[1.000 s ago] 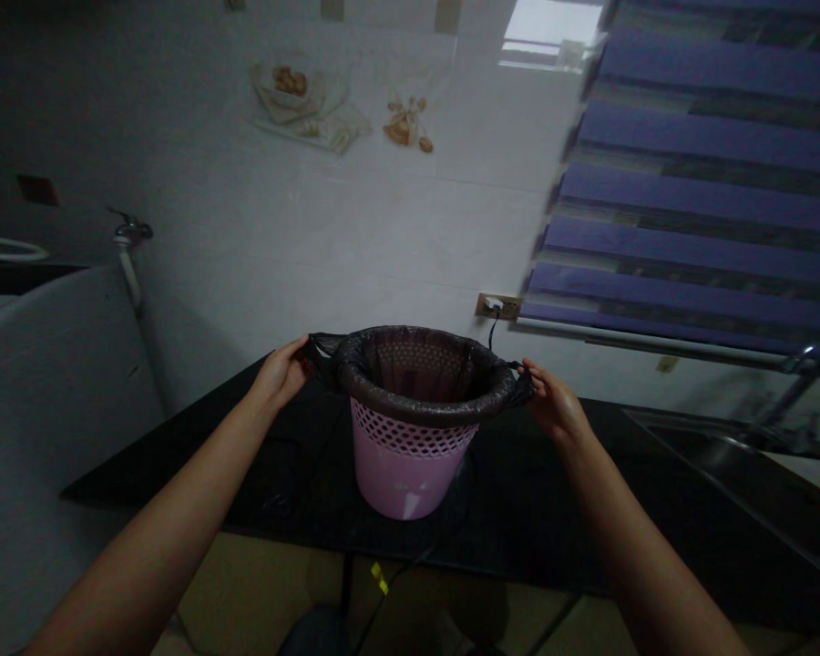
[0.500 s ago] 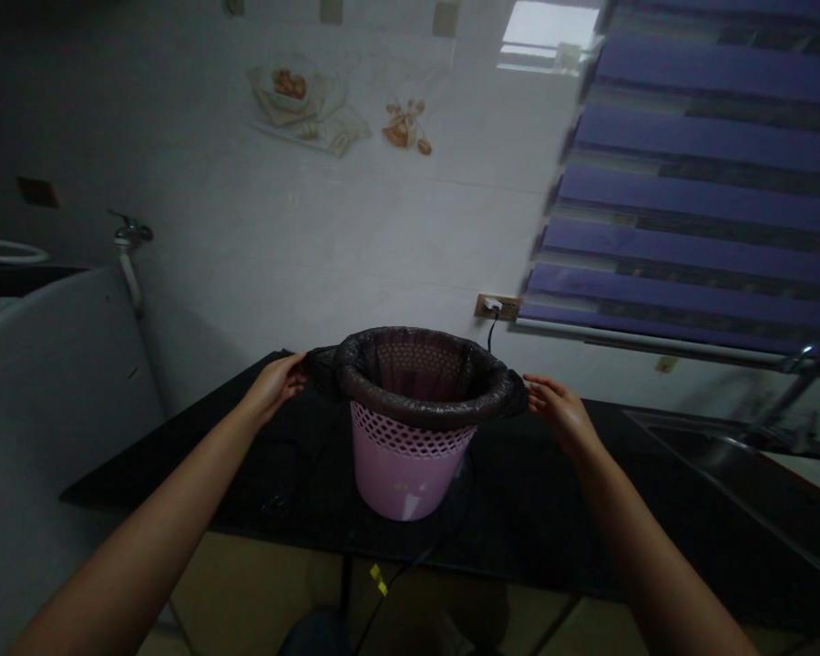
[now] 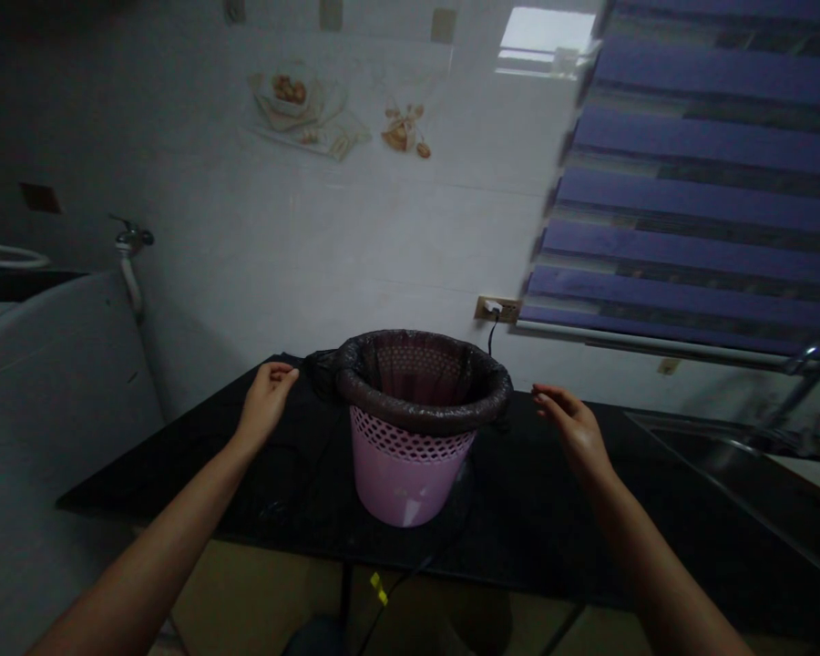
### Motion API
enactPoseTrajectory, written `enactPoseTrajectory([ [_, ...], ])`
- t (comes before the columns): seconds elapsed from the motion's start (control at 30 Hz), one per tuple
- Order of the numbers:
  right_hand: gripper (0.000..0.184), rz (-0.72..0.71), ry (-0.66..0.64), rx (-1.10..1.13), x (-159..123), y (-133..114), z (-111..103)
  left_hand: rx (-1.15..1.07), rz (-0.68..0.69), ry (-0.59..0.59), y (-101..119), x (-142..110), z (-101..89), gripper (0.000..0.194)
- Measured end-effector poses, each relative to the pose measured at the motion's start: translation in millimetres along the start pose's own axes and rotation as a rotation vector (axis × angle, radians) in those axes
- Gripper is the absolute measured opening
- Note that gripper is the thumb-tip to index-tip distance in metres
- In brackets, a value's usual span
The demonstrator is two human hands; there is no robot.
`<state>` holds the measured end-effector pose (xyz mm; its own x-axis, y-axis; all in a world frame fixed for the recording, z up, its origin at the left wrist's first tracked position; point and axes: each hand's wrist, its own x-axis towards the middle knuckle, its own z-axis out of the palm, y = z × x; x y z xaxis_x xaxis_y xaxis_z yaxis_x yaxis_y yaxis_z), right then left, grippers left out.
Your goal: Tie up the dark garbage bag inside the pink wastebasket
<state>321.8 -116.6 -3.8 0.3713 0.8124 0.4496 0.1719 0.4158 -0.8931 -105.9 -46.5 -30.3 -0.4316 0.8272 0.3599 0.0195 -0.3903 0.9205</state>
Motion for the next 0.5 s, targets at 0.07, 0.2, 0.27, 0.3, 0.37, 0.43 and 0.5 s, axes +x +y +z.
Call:
enactPoseTrajectory([
  [0.07,0.023,-0.116,-0.027,-0.056,-6.3,-9.1,4.0,-0.005,0.165,-0.047,8.4,-9.3,2.3,0.014],
  [0.2,0.024,-0.319,-0.144,-0.212,-20.5,-30.7,17.8,-0.008,0.310,-0.179,34.8,-28.8,11.8,0.017],
  [0.27,0.023,-0.453,-0.212,-0.298,-26.5,-38.6,24.6,0.023,0.358,-0.253,47.3,-35.7,17.1,0.018],
  [0.3,0.022,-0.529,-0.243,-0.344,-28.7,-41.1,27.5,0.049,0.390,-0.309,52.2,-38.1,19.5,0.019],
  [0.37,0.022,-0.646,-0.294,-0.404,-31.0,-42.9,31.7,0.087,0.478,-0.406,58.7,-41.6,23.4,0.022],
  [0.43,0.024,-0.706,-0.328,-0.439,-30.4,-41.6,33.9,0.124,0.557,-0.499,60.7,-44.0,26.2,0.025],
  [0.5,0.026,-0.721,-0.350,-0.456,-27.6,-39.0,34.9,0.149,0.582,-0.561,59.6,-46.0,27.9,0.028],
])
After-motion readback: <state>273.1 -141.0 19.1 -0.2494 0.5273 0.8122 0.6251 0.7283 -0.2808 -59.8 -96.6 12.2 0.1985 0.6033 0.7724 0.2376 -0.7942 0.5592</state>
